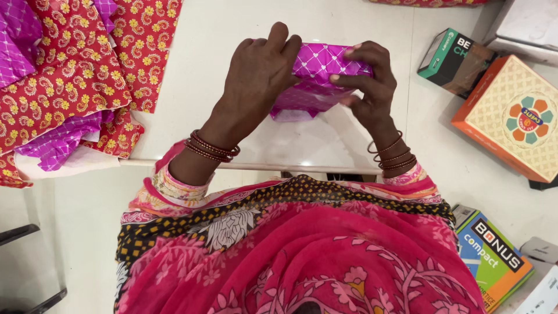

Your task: The person wraps two rectangular boxes with purple patterned paper. They place each box on the paper, fold the paper around it, crease the edges, and tuck the ends to complete the wrapping. The wrapped boxes are stacked on the table.

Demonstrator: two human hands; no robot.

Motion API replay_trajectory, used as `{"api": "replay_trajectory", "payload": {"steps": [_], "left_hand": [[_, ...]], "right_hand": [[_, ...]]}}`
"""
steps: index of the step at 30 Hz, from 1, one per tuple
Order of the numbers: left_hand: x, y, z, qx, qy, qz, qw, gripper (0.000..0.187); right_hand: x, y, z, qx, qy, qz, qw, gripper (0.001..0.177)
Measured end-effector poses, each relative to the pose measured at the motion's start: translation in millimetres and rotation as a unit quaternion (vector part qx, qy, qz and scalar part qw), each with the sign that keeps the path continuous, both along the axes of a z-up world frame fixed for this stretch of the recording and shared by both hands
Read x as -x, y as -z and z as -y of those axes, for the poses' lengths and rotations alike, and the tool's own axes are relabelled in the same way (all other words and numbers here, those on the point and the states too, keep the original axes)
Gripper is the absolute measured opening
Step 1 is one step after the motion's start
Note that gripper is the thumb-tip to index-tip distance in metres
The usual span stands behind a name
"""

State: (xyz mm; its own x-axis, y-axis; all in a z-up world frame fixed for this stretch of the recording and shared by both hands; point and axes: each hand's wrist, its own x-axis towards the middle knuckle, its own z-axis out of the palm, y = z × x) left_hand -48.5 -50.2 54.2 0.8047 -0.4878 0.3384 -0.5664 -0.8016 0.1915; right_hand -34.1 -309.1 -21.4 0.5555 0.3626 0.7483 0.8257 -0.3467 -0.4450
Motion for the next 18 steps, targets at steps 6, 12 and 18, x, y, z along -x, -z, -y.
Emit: {"api": "replay_trajectory", "payload": {"steps": [6, 12, 18], "left_hand": [[-3, 2, 1, -0.012, 0.007, 0.046, 0.999, 0.054], [-1, 34, 3, -0.039, -0.014, 0.112, 0.993, 0.043], [46, 77, 16, 0.149, -0.139, 0.110, 0.973, 0.044]], "right_hand": [[9, -16, -3, -0.006, 0.006, -0.106, 0.994, 0.044], [28, 6, -17, -0.079, 0.054, -0.131, 0.987, 0.049], [73, 34, -97, -0.075, 0.225, 0.017, 0.971, 0.044]]}}
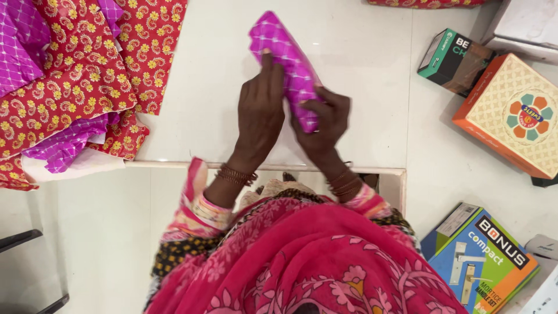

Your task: The person wraps two rectangular boxes with purple patterned paper. They place each box on the paper, fold the paper around it, crease the edges, and tuck the ends to complete the wrapping. The wrapped boxes are stacked on the table.

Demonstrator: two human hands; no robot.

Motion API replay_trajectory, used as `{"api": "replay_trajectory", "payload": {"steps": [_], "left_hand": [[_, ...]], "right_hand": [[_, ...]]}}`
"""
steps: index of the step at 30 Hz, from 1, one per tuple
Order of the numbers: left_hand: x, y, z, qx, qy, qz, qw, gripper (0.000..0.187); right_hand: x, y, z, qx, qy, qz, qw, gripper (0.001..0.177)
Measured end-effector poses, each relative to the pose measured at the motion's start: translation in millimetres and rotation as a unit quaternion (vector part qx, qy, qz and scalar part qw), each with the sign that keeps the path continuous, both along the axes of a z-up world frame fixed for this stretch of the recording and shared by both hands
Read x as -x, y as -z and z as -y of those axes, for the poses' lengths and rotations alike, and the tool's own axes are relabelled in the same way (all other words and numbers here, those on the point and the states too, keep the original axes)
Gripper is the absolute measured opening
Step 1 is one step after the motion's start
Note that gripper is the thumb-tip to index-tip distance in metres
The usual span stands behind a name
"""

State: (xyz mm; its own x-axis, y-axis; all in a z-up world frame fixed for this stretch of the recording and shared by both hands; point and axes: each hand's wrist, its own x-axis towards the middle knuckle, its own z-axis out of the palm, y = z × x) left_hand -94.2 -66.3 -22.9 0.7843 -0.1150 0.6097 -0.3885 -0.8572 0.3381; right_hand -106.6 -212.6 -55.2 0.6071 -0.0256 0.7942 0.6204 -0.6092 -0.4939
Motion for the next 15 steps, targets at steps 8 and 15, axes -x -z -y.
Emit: {"api": "replay_trajectory", "payload": {"steps": [8, 15], "left_hand": [[45, 19, -23, 0.474, 0.040, -0.207, 0.855, 0.080], [43, 49, -36, 0.528, -0.029, -0.228, 0.818, 0.089]], "right_hand": [[22, 20, -55, 0.006, -0.043, 0.033, 0.998, 0.049], [21, 44, 7, 0.059, -0.371, -0.272, 0.886, 0.075]]}}
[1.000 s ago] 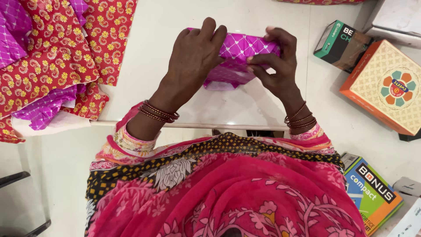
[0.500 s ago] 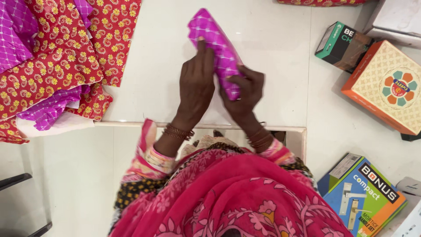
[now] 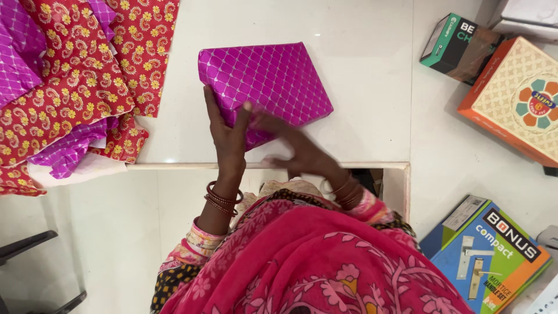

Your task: The person wraps two rectangular boxes with purple patterned paper. They place each box on the paper, fold the paper around it, crease the edges, and tuck the ends to complete the wrapping. The wrapped boxes are stacked on the table.

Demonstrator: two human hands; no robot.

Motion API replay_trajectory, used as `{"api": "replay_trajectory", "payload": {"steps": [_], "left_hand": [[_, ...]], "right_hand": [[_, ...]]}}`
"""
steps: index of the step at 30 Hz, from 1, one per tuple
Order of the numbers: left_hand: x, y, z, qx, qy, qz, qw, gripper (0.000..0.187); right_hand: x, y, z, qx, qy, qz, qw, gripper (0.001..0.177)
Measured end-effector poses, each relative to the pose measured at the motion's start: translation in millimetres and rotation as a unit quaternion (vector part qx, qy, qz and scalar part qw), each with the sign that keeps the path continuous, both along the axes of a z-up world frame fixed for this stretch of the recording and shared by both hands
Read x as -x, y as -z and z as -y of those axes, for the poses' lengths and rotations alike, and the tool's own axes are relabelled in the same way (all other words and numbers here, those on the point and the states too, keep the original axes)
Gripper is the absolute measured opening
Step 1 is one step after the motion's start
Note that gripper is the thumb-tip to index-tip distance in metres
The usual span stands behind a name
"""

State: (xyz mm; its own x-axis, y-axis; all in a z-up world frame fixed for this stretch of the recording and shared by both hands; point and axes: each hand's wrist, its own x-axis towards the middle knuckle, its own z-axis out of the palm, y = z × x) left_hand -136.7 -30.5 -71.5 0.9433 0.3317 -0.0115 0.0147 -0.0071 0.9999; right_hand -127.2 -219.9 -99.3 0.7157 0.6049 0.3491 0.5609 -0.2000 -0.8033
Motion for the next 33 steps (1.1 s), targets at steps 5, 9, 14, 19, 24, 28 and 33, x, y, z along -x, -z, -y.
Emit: {"api": "replay_trajectory", "payload": {"steps": [5, 9, 14, 19, 24, 28, 33], "left_hand": [[-2, 18, 4, 0.049, 0.001, 0.006, 0.999, 0.090], [-12, 31, -6, 0.127, 0.019, -0.041, 0.991, 0.089], [-18, 70, -35, 0.230, 0.070, 0.010, 0.971, 0.091], [-16, 77, -27, 0.374, 0.069, -0.027, 0.925, 0.094], [-45, 29, -33, 0.346, 0.137, 0.024, 0.928, 0.090], [-105, -44, -33, 0.279, 0.197, 0.060, 0.938, 0.089], [-174, -123, -11, -0.017, 0.261, 0.174, 0.949, 0.085]], "right_hand": [[-59, 66, 65, 0.054, 0.343, -0.144, 0.927, 0.067], [-77, 105, 87, 0.055, 0.367, -0.246, 0.895, 0.071], [-71, 115, 109, -0.144, 0.232, -0.343, 0.899, 0.079], [-53, 75, 94, -0.399, 0.220, -0.396, 0.797, 0.078], [-75, -10, 96, -0.453, 0.256, -0.240, 0.819, 0.079], [-88, -101, 101, -0.480, 0.238, -0.123, 0.835, 0.086], [-109, -192, 137, -0.425, 0.247, -0.008, 0.871, 0.084]]}}
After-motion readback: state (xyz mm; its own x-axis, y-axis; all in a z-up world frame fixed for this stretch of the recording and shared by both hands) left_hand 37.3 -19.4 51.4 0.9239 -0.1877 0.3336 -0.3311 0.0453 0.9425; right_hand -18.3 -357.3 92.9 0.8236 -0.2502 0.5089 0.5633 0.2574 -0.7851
